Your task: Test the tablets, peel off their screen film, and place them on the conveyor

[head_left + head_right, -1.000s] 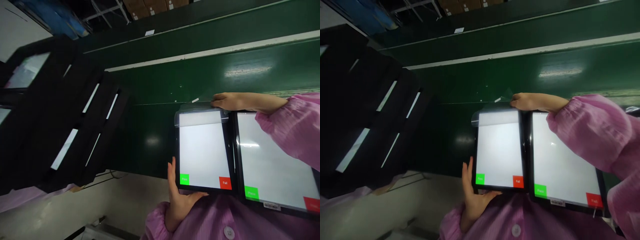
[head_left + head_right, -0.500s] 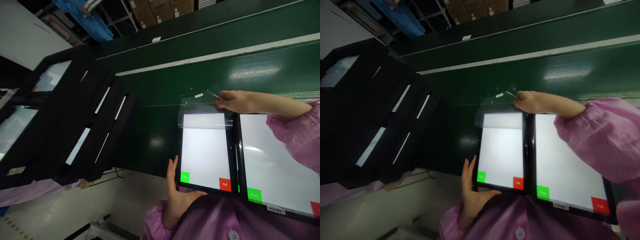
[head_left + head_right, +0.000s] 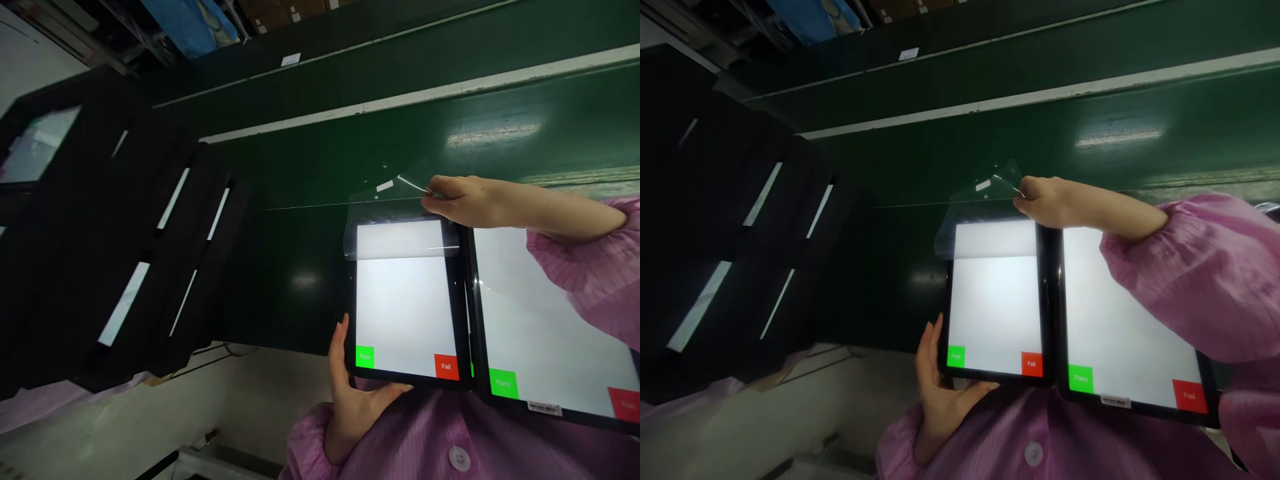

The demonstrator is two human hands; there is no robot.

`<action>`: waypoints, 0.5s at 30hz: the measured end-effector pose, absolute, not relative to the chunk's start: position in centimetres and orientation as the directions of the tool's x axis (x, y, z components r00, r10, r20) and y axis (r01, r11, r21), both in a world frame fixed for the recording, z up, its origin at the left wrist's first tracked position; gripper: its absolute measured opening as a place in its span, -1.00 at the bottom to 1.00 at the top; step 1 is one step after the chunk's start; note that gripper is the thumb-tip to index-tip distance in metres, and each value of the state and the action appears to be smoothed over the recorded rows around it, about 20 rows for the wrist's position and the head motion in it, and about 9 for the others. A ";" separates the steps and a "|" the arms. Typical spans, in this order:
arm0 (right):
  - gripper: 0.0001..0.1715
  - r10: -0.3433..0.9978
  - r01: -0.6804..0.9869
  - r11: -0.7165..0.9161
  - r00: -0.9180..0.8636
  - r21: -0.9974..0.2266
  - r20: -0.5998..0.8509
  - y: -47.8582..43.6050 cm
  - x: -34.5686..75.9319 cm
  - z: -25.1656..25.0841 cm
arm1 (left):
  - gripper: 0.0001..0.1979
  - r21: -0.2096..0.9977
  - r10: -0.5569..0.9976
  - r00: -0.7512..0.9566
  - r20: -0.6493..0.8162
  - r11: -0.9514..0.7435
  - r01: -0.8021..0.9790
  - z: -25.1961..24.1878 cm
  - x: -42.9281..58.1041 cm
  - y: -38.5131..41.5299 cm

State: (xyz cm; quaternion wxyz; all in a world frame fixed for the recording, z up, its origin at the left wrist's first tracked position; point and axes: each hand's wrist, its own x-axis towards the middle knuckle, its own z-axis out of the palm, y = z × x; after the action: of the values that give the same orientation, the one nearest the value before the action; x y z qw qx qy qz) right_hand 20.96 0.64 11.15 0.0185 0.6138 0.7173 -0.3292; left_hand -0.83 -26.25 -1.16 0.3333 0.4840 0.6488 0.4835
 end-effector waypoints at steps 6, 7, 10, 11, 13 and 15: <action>-0.89 0.904 0.852 0.003 -0.226 -0.523 -0.362 0.7 21.2 10.6 | 0.21 0.923 0.964 -0.246 0.097 0.005 0.386 -1.6 -1.4 -26.3; -0.89 0.919 0.826 0.010 -0.230 -0.564 -0.320 0.6 21.4 10.6 | 0.21 0.913 0.965 -0.231 0.122 -0.018 0.407 -1.8 -1.6 -26.3; -0.90 0.970 0.713 0.030 -0.191 -0.700 -0.153 0.0 22.1 11.3 | 0.19 0.888 0.961 -0.205 0.184 -0.073 0.454 -2.2 -2.1 -26.4; -0.90 0.981 0.678 0.039 -0.164 -0.734 -0.100 -0.3 22.4 11.7 | 0.19 0.886 0.961 -0.201 0.189 -0.079 0.457 -2.4 -2.2 -26.5; -0.88 0.990 0.628 0.081 -0.140 -0.774 -0.010 -1.0 23.0 12.7 | 0.19 0.896 0.961 -0.203 0.189 -0.084 0.437 -2.7 -2.3 -26.7; -0.80 0.986 0.604 0.127 -0.160 -0.787 0.037 -2.0 23.6 13.5 | 0.16 0.913 0.962 -0.208 0.176 -0.080 0.400 -3.0 -2.5 -26.8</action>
State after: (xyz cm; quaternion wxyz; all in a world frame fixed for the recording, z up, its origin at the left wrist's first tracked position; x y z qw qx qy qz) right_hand 23.65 -1.96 13.55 -0.2965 0.5765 0.6898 -0.3224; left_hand -2.52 -26.85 -2.99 0.2930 0.5568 0.6116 0.4797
